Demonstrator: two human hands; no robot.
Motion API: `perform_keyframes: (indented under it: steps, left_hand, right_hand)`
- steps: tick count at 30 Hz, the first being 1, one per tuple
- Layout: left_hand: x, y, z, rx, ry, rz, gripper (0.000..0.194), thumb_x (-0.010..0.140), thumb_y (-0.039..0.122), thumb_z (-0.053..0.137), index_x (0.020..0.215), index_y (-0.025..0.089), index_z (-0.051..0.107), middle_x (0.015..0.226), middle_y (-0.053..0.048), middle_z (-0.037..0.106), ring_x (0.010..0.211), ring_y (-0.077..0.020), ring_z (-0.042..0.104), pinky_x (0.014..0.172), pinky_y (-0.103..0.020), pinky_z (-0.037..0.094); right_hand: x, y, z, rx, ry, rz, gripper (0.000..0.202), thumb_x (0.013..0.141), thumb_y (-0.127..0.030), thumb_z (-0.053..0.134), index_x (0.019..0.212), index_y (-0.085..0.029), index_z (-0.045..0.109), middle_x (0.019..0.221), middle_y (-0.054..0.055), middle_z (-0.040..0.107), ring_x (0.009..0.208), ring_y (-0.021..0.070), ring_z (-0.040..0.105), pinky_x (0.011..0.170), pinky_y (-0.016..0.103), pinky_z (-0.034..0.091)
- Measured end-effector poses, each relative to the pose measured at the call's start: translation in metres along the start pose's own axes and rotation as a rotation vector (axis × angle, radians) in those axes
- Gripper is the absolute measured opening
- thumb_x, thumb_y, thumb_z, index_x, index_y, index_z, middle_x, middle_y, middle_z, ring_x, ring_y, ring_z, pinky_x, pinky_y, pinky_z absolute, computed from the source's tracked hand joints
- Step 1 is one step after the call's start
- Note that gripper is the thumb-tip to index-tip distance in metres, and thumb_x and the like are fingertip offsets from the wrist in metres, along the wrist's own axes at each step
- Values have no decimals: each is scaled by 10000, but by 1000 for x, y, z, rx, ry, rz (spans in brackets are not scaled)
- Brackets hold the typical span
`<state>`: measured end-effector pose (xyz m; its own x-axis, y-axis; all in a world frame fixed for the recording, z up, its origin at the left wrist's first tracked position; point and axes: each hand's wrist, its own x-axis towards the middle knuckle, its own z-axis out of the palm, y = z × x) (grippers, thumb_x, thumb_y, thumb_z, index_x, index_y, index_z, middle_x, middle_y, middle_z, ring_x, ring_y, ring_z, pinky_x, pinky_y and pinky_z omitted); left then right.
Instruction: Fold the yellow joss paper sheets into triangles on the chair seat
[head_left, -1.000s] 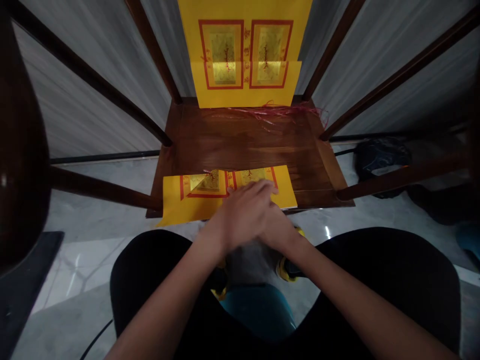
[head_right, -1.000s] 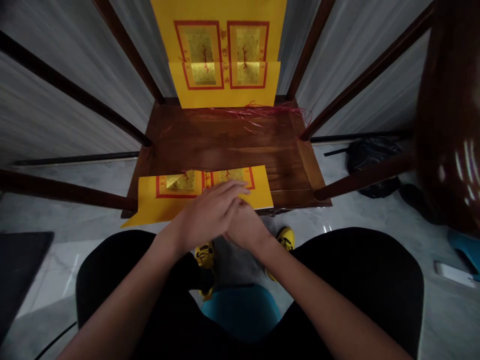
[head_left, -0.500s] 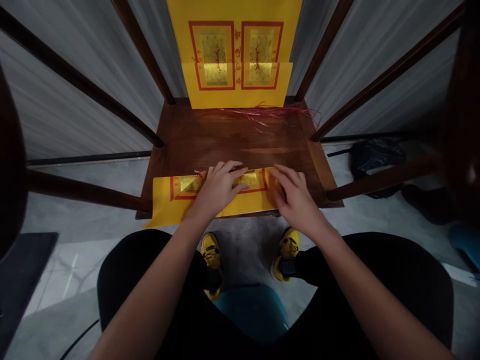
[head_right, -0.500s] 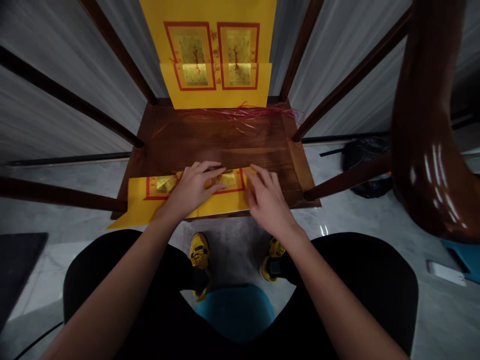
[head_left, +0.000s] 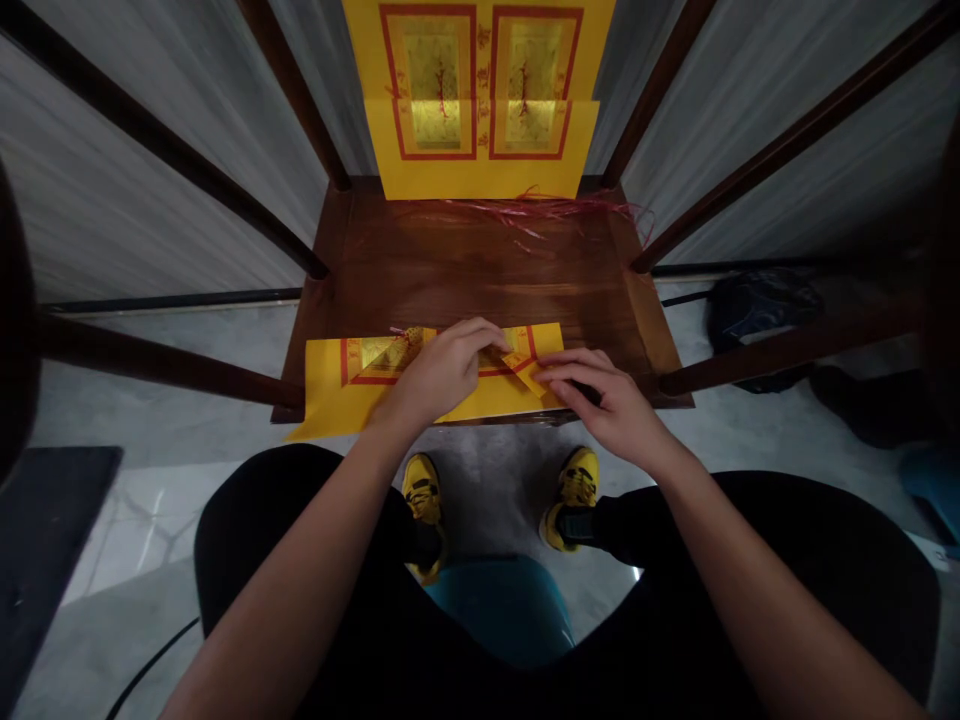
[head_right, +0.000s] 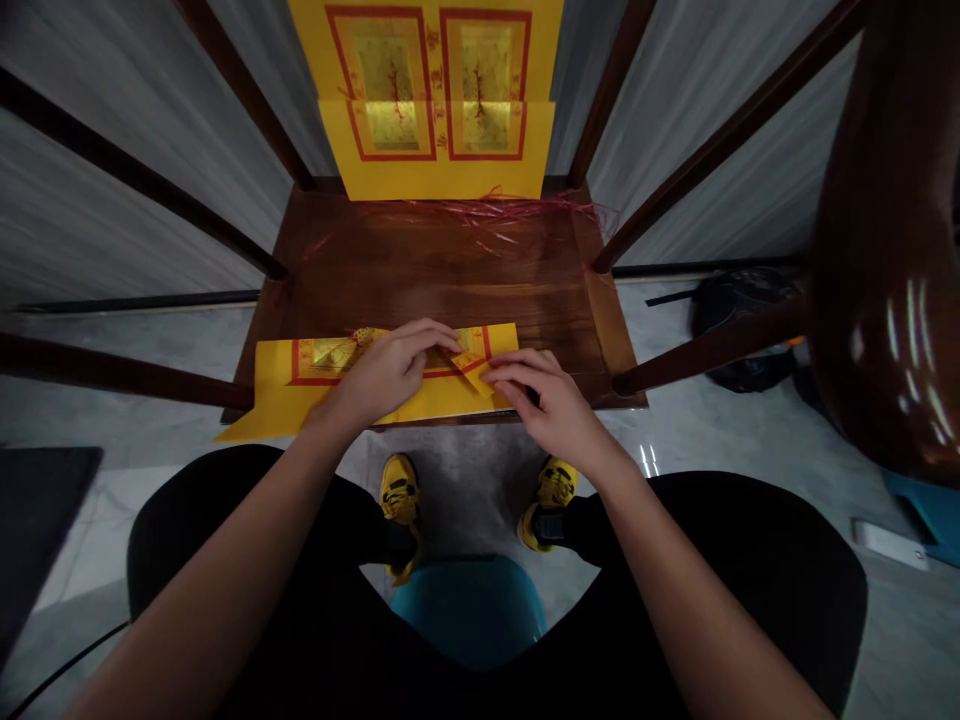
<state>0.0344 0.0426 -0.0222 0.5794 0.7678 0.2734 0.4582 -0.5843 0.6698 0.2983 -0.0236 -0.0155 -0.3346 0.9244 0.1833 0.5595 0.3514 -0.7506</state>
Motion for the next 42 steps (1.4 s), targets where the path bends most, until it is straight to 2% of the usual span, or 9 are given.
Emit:
perform_keyframes:
  steps: [3, 6, 12, 16, 23, 28, 30, 35, 42]
  left_hand:
    - [-2, 6, -2, 2, -13, -18, 559, 830, -105, 357, 1147, 191, 709, 1242, -81, 742, 1245, -225, 675, 1160, -435, 537]
    - [-3, 9, 0, 6, -10, 4, 464, 925, -70, 373, 1138, 200, 684, 1242, -80, 739, 1248, -231, 669, 1168, -461, 530]
    - [-5, 6, 5, 95, -87, 51, 205, 1114, 261, 592, 1272, 210, 712, 1367, -109, 671, 1333, -251, 643, 1331, -532, 370]
    - [-6, 1, 3, 130, -161, 45, 254, 1105, 355, 652, 1322, 256, 738, 1507, -123, 602, 1440, -275, 580, 1308, -537, 405]
    - [-7, -12, 10, 195, -157, 60, 349, 1111, 313, 647, 1451, 314, 725, 1768, -97, 443, 1674, -293, 363, 1383, -613, 251]
    - [-11, -11, 11, 253, -181, 106, 426, 1151, 213, 534, 1555, 299, 641, 1805, -101, 372, 1713, -288, 270, 1390, -624, 217]
    - [-13, -8, 10, 261, -218, 84, 455, 1169, 262, 506, 1618, 293, 573, 1825, -102, 318, 1727, -287, 215, 1396, -616, 203]
    - [-14, -7, 4, 267, -317, 65, 613, 1119, 397, 645, 1697, 328, 454, 1859, -76, 199, 1742, -286, 129, 1415, -571, 133]
    - [-11, -3, 0, 283, -359, 37, 574, 1140, 440, 593, 1687, 308, 481, 1850, -74, 236, 1740, -298, 137, 1414, -552, 133]
  right_hand:
    - [1, 7, 5, -8, 56, 17, 260, 1088, -266, 593, 1204, -306, 822, 1261, 85, 776, 1214, 285, 697, 1110, 522, 535]
    - [2, 6, 9, -24, 47, 38, 201, 1026, -253, 698, 1181, -289, 820, 1184, 79, 777, 1142, 285, 703, 1047, 508, 570]
    - [6, -3, 15, 2, 49, 18, 146, 1021, -270, 713, 1087, -307, 837, 1092, 60, 739, 1084, 261, 711, 1004, 462, 578]
    - [9, 0, 13, 82, 28, 87, 126, 1008, -295, 735, 1065, -296, 847, 1053, 51, 751, 947, 226, 702, 868, 399, 574]
    - [13, 4, 6, 60, -12, 185, 149, 939, -341, 804, 1051, -252, 844, 958, 41, 763, 819, 207, 666, 802, 378, 543]
    - [13, 3, 11, 36, -12, 180, 143, 924, -311, 815, 1045, -236, 819, 923, 30, 719, 780, 190, 644, 756, 357, 533]
    - [13, 3, 12, 19, -12, 174, 135, 930, -314, 809, 1042, -240, 808, 926, 29, 714, 772, 187, 636, 752, 357, 533]
    - [13, 4, 11, 19, -35, 158, 155, 957, -376, 788, 1037, -244, 787, 925, 32, 708, 762, 184, 629, 733, 356, 529]
    - [14, 7, 11, 2, -55, 129, 147, 991, -370, 765, 1057, -240, 768, 940, 36, 693, 788, 195, 629, 737, 360, 504]
